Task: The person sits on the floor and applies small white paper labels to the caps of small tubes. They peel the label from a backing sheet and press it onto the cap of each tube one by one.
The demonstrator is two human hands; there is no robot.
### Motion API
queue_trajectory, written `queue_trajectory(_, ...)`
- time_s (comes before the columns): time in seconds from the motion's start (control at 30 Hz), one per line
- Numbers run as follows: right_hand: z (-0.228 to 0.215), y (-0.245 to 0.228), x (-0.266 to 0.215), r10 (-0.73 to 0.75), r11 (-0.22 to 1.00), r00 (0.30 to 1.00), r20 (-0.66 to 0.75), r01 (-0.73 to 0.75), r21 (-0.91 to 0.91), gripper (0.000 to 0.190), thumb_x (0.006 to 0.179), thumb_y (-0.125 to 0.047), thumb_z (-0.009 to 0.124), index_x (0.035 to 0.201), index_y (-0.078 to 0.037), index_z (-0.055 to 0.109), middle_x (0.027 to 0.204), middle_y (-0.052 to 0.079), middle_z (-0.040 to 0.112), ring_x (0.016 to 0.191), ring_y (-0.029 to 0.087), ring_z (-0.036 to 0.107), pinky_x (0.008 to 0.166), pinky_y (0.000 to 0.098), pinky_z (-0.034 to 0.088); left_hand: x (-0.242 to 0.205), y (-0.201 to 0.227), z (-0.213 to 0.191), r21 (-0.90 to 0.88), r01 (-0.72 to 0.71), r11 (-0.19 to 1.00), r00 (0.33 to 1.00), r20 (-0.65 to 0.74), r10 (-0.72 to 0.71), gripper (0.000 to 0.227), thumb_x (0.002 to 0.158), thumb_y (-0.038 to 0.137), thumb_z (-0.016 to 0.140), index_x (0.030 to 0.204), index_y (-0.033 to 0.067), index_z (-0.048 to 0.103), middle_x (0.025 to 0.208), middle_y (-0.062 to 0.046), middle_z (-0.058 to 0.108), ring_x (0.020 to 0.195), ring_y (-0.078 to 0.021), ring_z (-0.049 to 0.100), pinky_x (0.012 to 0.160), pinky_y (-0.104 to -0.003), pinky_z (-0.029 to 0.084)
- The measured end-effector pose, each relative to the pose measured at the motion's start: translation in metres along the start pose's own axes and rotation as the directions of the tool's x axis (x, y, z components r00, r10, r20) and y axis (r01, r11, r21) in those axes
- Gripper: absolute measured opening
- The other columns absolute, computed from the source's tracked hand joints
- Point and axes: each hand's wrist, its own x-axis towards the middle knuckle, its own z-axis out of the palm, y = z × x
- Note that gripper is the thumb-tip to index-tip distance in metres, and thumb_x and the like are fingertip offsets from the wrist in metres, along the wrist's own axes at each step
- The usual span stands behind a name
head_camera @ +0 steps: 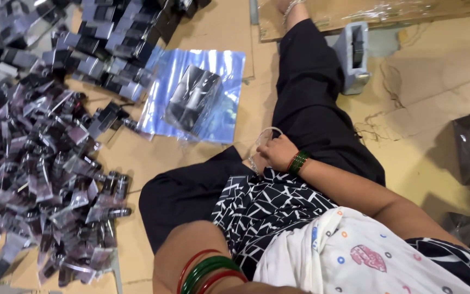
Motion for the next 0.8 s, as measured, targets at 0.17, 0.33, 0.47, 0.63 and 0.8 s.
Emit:
queue_trajectory(0.17, -0.01, -0.006, 0.003, 0.065, 0.978, 0.993, -0.096, -0.044, 0.205, 0.034, 0.092, -0.02, 0.062, 0.125, -0.018, 0.063, 0.09, 0.007, 0.073, 0.088, 0.028, 0.069, 0.082, 0.0456, 0.049, -0.024, -0.006, -0.012, 0.091, 0.023, 0.996, 1.0, 0.013, -0.024, 0.041, 0.093, 0.017, 0.068, 0.129, -0.0021, 0.066, 0.128, -0.019, 0.069, 0.12, -0.0301, 0.065, 0.104, -0.037, 0.048)
queue_trajectory(0.33, -0.018, -0.004, 0.003, 0.209, 0.868, 0.893, -0.398, 0.018, 0.496, 0.051, 0.089, -0.008, 0.065, 0.138, -0.011, 0.058, 0.124, 0.016, 0.07, 0.104, 0.036, 0.068, 0.085, 0.0414, 0.056, -0.01, 0.015, -0.031, 0.43, 0.131, 0.893, 0.989, -0.113, -0.091, 0.04, 0.093, 0.012, 0.069, 0.129, -0.003, 0.066, 0.129, -0.019, 0.069, 0.12, -0.0302, 0.065, 0.104, -0.036, 0.048)
queue_trajectory(0.47, 0.009, 0.008, 0.014, 0.427, 0.591, 0.878, -0.215, -0.091, 0.802, 0.042, 0.091, -0.014, 0.069, 0.132, -0.012, 0.066, 0.129, 0.011, 0.071, 0.102, 0.023, 0.073, 0.089, 0.0337, 0.058, -0.126, -0.09, -0.088, 0.596, 0.689, 0.413, 0.723, -0.6, -0.342, 0.039, 0.093, 0.008, 0.07, 0.13, -0.0038, 0.066, 0.129, -0.02, 0.069, 0.12, -0.0302, 0.065, 0.104, -0.036, 0.048)
queue_trajectory(0.63, 0.018, -0.007, 0.02, 0.445, 0.553, 0.893, 0.073, -0.338, 0.762, 0.031, 0.095, -0.023, 0.067, 0.126, -0.017, 0.069, 0.106, 0.011, 0.077, 0.088, 0.022, 0.077, 0.08, 0.0342, 0.061, -0.328, -0.222, -0.098, -0.139, 0.854, 0.502, 0.202, -0.8, -0.565, 0.043, 0.097, 0.016, 0.067, 0.136, -0.0029, 0.062, 0.128, -0.013, 0.069, 0.118, -0.0188, 0.064, 0.103, -0.032, 0.049)
queue_trajectory(0.8, 0.008, -0.014, 0.015, 0.328, 0.707, 0.944, -0.021, -0.231, 0.669, 0.027, 0.093, -0.024, 0.067, 0.119, -0.016, 0.072, 0.104, 0.01, 0.075, 0.092, 0.027, 0.075, 0.081, 0.0362, 0.059, -0.371, -0.262, -0.108, -0.306, 0.842, 0.444, 0.081, -0.742, -0.665, 0.043, 0.098, 0.018, 0.065, 0.135, -0.0034, 0.065, 0.125, -0.013, 0.072, 0.108, -0.0188, 0.068, 0.089, -0.031, 0.055)
